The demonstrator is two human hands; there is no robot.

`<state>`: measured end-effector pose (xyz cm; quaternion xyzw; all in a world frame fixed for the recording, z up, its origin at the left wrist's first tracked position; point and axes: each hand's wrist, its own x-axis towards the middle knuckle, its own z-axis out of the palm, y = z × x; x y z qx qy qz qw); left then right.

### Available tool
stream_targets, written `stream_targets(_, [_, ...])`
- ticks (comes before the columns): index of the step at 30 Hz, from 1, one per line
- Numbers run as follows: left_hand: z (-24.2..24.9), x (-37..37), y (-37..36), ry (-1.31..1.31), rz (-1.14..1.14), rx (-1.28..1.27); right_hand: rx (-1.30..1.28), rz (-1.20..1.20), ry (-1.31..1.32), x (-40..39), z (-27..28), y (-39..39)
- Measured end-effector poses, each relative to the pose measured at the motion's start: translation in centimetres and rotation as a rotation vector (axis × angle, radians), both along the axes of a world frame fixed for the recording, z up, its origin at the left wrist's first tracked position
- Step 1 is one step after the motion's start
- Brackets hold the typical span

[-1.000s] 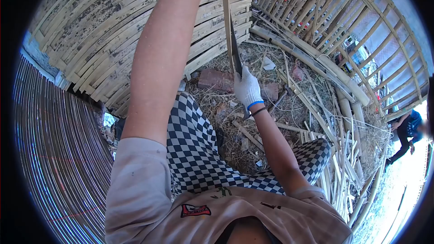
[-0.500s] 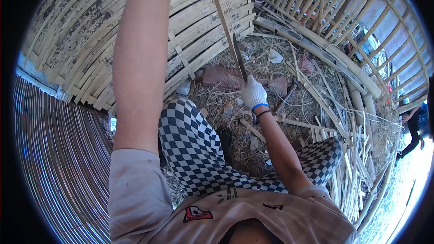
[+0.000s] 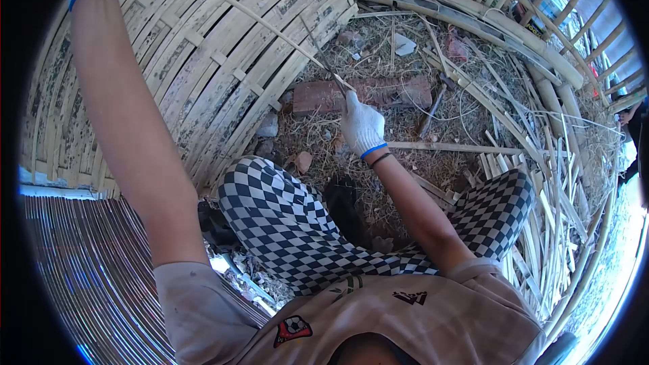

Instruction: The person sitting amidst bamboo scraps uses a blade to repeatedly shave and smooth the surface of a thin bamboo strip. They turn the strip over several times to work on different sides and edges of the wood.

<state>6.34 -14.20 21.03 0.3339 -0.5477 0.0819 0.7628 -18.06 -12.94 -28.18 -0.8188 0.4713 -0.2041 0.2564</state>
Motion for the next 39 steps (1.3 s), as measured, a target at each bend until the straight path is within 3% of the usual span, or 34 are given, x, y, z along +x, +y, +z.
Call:
stream_targets(4, [1.5, 1.5, 1.5, -0.028, 0.026, 0.023, 0.186, -0.067, 0.177, -0.1, -8.6, -1.6])
stream_targets(9, [-0.5, -1.4, 3.8, -0.006, 0.138, 0.141, 0.135, -0.023, 0.18, -0.2, -9.2, -2.7])
stream_targets(10, [-1.1, -4.5, 4.3, 0.005, 0.085, 0.152, 0.102, -0.039, 0.121, 0.0, -9.1, -2.7])
stream_targets(13, [1.1, 2.7, 4.1, -0.066, -0.131, 0.209, 0.069, -0.003, 0.059, -1.2, -8.6, -0.7])
stream_targets(15, [1.0, 3.6, 4.3, -0.09, -0.198, 0.225, 0.163, -0.036, 0.092, -2.6, -12.0, 0.0])
stream_targets(17, [1.0, 2.0, 4.4, -0.098, -0.159, 0.239, 0.265, -0.087, 0.136, -3.2, -16.4, -1.3])
stream_targets(19, [-0.2, -2.7, 5.1, -0.071, -0.028, 0.272, 0.325, -0.081, 0.096, -3.6, -15.5, -2.4])
stream_targets(20, [-1.2, -7.0, 5.4, 0.087, -0.023, 0.256, 0.36, -0.072, 0.085, -4.1, -15.3, -2.4])
stream_targets(23, [-4.2, -4.5, 5.1, 0.14, -0.49, 0.604, 0.584, -0.048, -0.153, -3.8, -17.2, -3.1])
stream_targets(24, [-5.3, -4.5, 5.4, 0.147, -0.494, 0.574, 0.603, -0.032, -0.148, -3.6, -17.4, -3.5])
stream_targets(28, [-8.2, -4.2, 8.1, 0.214, -0.619, 0.49, 0.578, -0.105, -0.092, -2.4, -16.5, -4.4])
stream_targets(32, [-8.7, -2.5, 9.4, 0.233, -0.73, 0.464, 0.518, -0.266, -0.1, -2.7, -8.6, -2.5])
stream_targets(36, [-8.8, -1.3, 8.3, 0.164, -1.148, 0.499, 0.17, -0.056, -0.321, -0.8, 0.8, 0.1])
stream_targets(37, [-8.6, -1.5, 7.9, 0.139, -1.273, 0.504, -0.016, -0.027, -0.374, 0.3, 1.8, 0.3])
stream_targets(39, [-8.5, -1.9, 7.1, 0.117, -1.435, 0.49, -0.075, 0.018, -0.487, -0.3, 6.2, 1.6])
